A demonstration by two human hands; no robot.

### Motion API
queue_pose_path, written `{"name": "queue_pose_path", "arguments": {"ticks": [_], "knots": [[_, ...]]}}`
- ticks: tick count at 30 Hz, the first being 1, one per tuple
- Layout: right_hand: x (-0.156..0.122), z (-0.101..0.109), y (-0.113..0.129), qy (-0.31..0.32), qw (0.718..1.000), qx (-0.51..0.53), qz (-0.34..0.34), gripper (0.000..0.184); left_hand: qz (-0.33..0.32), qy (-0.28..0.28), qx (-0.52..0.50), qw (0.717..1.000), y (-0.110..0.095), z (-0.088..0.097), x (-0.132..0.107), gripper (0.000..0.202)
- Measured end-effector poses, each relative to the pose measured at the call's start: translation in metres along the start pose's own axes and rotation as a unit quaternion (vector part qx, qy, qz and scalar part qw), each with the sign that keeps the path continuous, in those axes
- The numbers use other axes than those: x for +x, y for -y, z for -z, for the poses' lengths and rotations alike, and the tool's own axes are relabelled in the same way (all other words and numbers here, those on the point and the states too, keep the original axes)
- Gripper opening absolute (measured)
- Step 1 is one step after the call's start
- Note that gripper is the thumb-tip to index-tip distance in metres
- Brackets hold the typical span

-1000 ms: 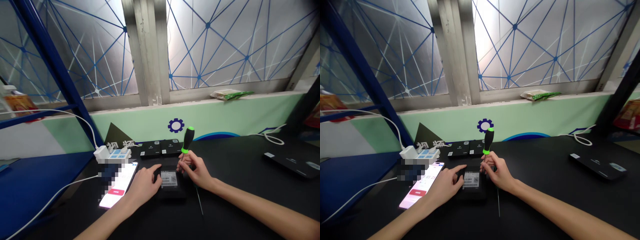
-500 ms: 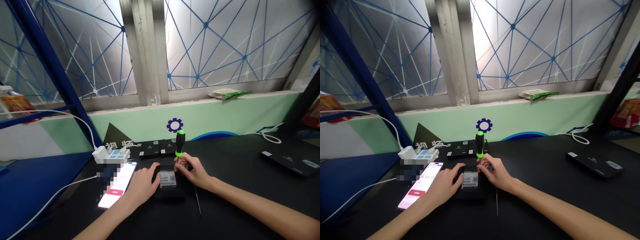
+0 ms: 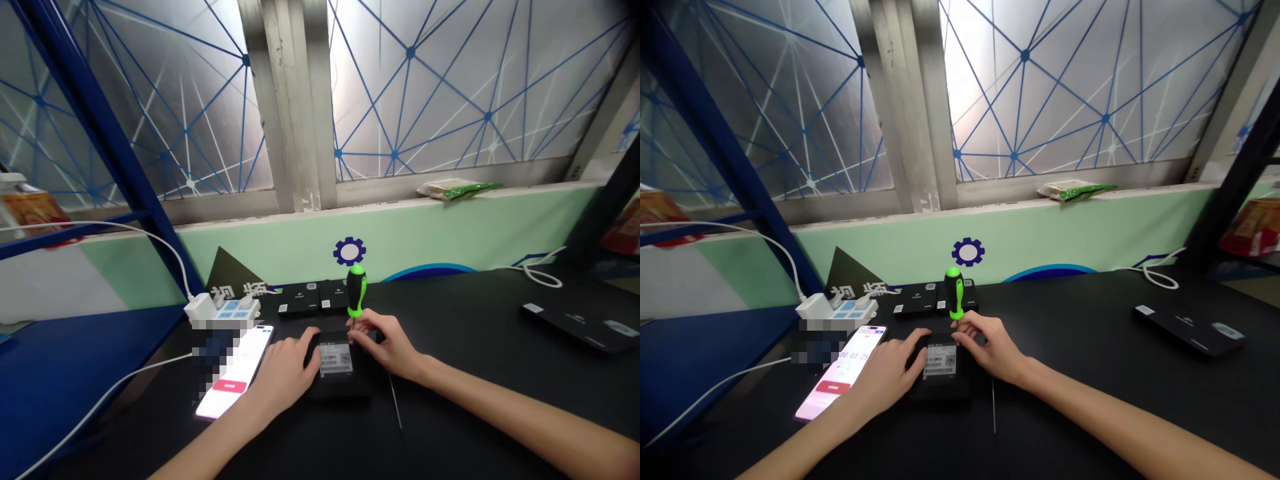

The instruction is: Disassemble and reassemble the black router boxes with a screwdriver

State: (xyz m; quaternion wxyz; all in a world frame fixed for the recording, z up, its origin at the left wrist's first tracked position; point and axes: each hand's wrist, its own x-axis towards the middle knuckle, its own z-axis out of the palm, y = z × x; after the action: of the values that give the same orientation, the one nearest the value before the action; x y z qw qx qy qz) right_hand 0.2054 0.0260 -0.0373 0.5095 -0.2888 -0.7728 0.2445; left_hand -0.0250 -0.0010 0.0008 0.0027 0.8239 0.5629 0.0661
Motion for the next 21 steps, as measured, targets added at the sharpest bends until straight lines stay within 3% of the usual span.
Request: {"name": "queue_pose_path", "arguments": {"ticks": [21], "knots": [[-0.0012,0.003,0.0047,0.031,0.999,0.005,0.011,0.02,0.038,0.017,0.011,0.999,-0.0061,0.0019,-0.0016,0.043]]}}
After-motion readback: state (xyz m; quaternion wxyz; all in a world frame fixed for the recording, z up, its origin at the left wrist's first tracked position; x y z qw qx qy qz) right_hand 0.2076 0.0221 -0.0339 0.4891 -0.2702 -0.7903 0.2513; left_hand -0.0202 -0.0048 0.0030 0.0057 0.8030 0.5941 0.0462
